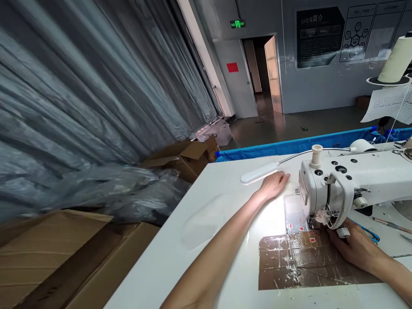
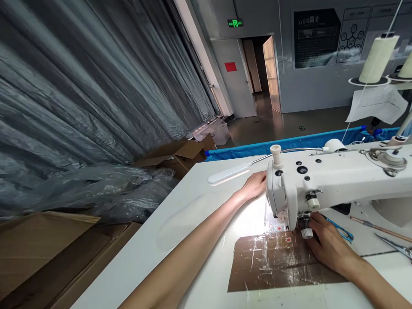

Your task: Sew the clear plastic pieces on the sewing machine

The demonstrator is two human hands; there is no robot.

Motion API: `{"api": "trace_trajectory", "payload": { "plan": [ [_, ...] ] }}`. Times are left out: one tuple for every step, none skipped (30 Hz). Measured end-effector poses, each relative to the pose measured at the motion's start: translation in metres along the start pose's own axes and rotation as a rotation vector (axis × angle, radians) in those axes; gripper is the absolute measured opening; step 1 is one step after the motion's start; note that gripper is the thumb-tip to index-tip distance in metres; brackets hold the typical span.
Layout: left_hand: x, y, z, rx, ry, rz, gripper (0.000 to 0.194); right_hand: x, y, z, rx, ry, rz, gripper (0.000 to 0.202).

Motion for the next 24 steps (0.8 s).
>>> {"api": "trace_trajectory", "payload": {
  "plan": [
    [0.003,0.0,0.004,-0.005,-0.014,-0.01,0.042,0.001,-0.001,0.001,0.018,0.008,0.005,0.021],
    [0.004,-0.001,0.008,-0.008,-0.026,-0.019,0.042,0.001,-0.003,0.002,0.031,0.011,0.011,0.021],
    [0.003,-0.001,0.01,-0.01,-0.036,-0.028,0.04,0.001,-0.003,0.002,0.037,0.01,0.013,0.02],
    [0.001,-0.002,0.012,-0.01,-0.044,-0.035,0.038,0.001,-0.003,0.002,0.037,0.004,0.016,0.02],
    [-0.003,-0.002,0.013,-0.009,-0.05,-0.042,0.038,0.001,-0.003,0.001,0.032,-0.004,0.014,0.02],
    [-0.008,-0.003,0.013,-0.007,-0.052,-0.047,0.039,0.001,-0.002,0.0,0.025,-0.014,0.01,0.02],
    [-0.013,-0.003,0.012,-0.004,-0.05,-0.05,0.042,0.001,-0.001,-0.002,0.018,-0.025,0.003,0.021],
    [-0.019,-0.002,0.01,-0.003,-0.043,-0.051,0.044,0.001,-0.001,-0.003,0.01,-0.037,-0.007,0.021],
    [-0.024,-0.002,0.008,-0.002,-0.033,-0.051,0.045,0.001,0.0,-0.004,0.002,-0.049,-0.017,0.021],
    [-0.03,-0.001,0.006,-0.003,-0.024,-0.052,0.045,0.001,0.001,-0.005,-0.008,-0.06,-0.025,0.021],
    [-0.034,-0.001,0.005,-0.005,-0.018,-0.052,0.044,0.001,0.001,-0.005,-0.02,-0.067,-0.028,0.022],
    [-0.039,-0.001,0.004,-0.009,-0.017,-0.053,0.043,0.001,0.001,-0.005,-0.034,-0.069,-0.026,0.022],
    [-0.042,0.0,0.004,-0.015,-0.023,-0.056,0.042,0.0,0.001,-0.004,-0.049,-0.068,-0.02,0.022],
    [-0.046,0.0,0.004,-0.022,-0.036,-0.06,0.04,0.0,0.0,-0.003,-0.064,-0.066,-0.016,0.023],
    [-0.049,0.0,0.006,-0.031,-0.056,-0.066,0.037,0.0,0.0,-0.002,-0.079,-0.063,-0.013,0.023],
    [-0.052,0.0,0.008,-0.043,-0.078,-0.074,0.034,-0.001,-0.001,-0.001,-0.091,-0.059,-0.013,0.025],
    [-0.055,0.0,0.01,-0.056,-0.101,-0.085,0.031,-0.001,-0.001,0.0,-0.102,-0.055,-0.011,0.026],
    [-0.059,0.001,0.012,-0.072,-0.123,-0.098,0.029,-0.001,-0.001,0.001,-0.11,-0.053,-0.011,0.027],
    [-0.062,0.002,0.013,-0.092,-0.141,-0.113,0.026,-0.001,-0.001,0.001,-0.116,-0.05,-0.009,0.028],
    [-0.064,0.003,0.014,-0.116,-0.154,-0.128,0.024,-0.002,-0.001,0.002,-0.117,-0.048,-0.008,0.028],
    [-0.067,0.003,0.013,-0.145,-0.162,-0.142,0.021,-0.002,-0.001,0.002,-0.114,-0.049,-0.006,0.028],
    [-0.069,0.004,0.012,-0.181,-0.166,-0.156,0.018,-0.001,-0.001,0.003,-0.11,-0.051,-0.005,0.028],
    [-0.071,0.005,0.011,-0.222,-0.167,-0.168,0.014,-0.001,-0.001,0.003,-0.105,-0.052,-0.006,0.029],
    [-0.072,0.005,0.009,-0.27,-0.168,-0.181,0.011,-0.001,-0.001,0.004,-0.101,-0.052,-0.008,0.029]
  ]
}}
Point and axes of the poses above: each hand's wrist, its own x-axis towards the middle knuckle, its own y-axis out of the palm, z = x × y, the point moved 2 cm from there along x, towards the middle knuckle, and after that the axes turned 8 degrees about z, right-handed, at the moved point
